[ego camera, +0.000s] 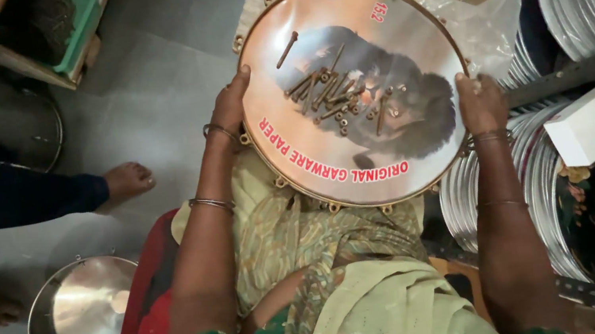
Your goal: The person assembles a drum by placing a drumhead and metal rim onto a shell, then inserting and tightening screws into the rim by hand. They repeat this process for the other side of the drum to complete the assembly.
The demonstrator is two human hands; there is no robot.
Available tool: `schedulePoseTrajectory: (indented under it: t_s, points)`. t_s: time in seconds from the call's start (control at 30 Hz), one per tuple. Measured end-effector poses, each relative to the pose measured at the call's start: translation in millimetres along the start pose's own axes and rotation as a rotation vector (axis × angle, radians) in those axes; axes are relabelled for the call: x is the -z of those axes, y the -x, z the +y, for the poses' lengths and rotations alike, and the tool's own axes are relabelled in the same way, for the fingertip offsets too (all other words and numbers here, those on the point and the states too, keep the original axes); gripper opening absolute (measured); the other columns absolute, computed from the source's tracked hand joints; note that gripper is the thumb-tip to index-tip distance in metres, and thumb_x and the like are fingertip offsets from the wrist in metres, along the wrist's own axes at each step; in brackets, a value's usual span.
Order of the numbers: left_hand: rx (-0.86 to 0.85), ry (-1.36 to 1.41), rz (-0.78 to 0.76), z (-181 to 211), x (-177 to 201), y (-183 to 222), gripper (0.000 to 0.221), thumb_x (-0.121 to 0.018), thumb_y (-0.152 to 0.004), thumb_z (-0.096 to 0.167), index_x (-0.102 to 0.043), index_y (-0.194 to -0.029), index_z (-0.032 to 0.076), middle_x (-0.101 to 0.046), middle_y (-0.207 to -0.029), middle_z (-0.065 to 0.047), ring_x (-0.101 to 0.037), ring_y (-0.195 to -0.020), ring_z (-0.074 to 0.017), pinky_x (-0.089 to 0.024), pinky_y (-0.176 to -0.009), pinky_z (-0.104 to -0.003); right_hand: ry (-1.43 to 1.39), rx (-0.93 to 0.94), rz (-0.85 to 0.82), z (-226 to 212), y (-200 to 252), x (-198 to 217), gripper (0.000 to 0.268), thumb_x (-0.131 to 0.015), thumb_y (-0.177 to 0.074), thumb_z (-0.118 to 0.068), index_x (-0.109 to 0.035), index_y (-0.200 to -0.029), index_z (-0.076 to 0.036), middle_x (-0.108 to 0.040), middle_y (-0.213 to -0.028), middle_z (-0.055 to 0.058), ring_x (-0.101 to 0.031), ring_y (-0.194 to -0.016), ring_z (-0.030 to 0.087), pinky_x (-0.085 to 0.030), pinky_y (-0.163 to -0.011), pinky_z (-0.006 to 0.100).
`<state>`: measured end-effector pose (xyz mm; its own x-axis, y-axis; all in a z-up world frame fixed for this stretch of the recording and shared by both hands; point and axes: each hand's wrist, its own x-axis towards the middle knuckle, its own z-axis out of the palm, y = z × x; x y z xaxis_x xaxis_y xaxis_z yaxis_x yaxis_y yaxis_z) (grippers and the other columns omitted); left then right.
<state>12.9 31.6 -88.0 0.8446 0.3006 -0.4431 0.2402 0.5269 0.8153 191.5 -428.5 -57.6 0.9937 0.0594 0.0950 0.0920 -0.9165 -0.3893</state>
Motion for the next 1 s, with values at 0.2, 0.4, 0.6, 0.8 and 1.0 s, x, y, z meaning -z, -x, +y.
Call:
schedulePoseTrajectory:
  t_s: [0.2,0.4,0.6,0.8,1.0]
  points:
    - [-0.084,-0.120,0.132,-4,-5,-7,0.066,-0.065,-0.087,0.057,-0.073,-0.111,-0.005,-0.077,-0.101,-0.011,-0.071,-0.089,-0.0188,-0.055,-0.083,-0.032,-0.130,0.389,0.280,-85,35,48,0.039,-0.075,-0.096,-0.017,-0.067,-0.127,0.006,-0.062,-0.132,0.026,-0.058,-0.122,0.041,-0.046,-0.104,0.047]
    - [-0.093,-0.136,0.225,-11,-11,-13,0.067,-0.067,-0.085,0.057,-0.075,-0.104,-0.006,-0.077,-0.099,-0.015,-0.072,-0.088,-0.0221,-0.055,-0.083,-0.034,-0.344,0.301,0.051,-107,27,49,0.028,-0.072,-0.096,-0.013,-0.072,-0.121,0.001,-0.072,-0.108,0.016,-0.071,-0.094,0.025,-0.056,-0.083,0.037]
    - [-0.113,-0.196,0.294,-10,-17,-15,0.072,-0.067,-0.083,0.060,-0.074,-0.101,-0.009,-0.077,-0.096,-0.017,-0.071,-0.086,-0.0230,-0.054,-0.081,-0.035,-0.536,0.145,-0.272,-128,28,45,0.022,-0.067,-0.099,-0.012,-0.073,-0.117,-0.001,-0.073,-0.089,0.005,-0.067,-0.071,0.008,-0.054,-0.060,0.025]
    - [-0.123,-0.089,0.252,-24,-20,-26,0.071,-0.069,-0.082,0.061,-0.075,-0.096,-0.008,-0.076,-0.093,-0.016,-0.070,-0.082,-0.0219,-0.055,-0.077,-0.035,-0.393,0.188,-0.387,-137,36,34,0.028,-0.071,-0.096,-0.013,-0.073,-0.123,-0.005,-0.071,-0.080,0.009,-0.062,-0.060,0.010,-0.051,-0.054,0.028]
    - [-0.043,0.058,0.185,-13,-18,-7,0.075,-0.061,-0.088,0.064,-0.071,-0.110,-0.007,-0.076,-0.103,-0.017,-0.069,-0.087,-0.0222,-0.056,-0.081,-0.038,-0.106,0.336,-0.340,-158,51,33,0.044,-0.080,-0.087,-0.016,-0.071,-0.130,-0.009,-0.071,-0.078,0.011,-0.062,-0.059,0.014,-0.050,-0.054,0.032]
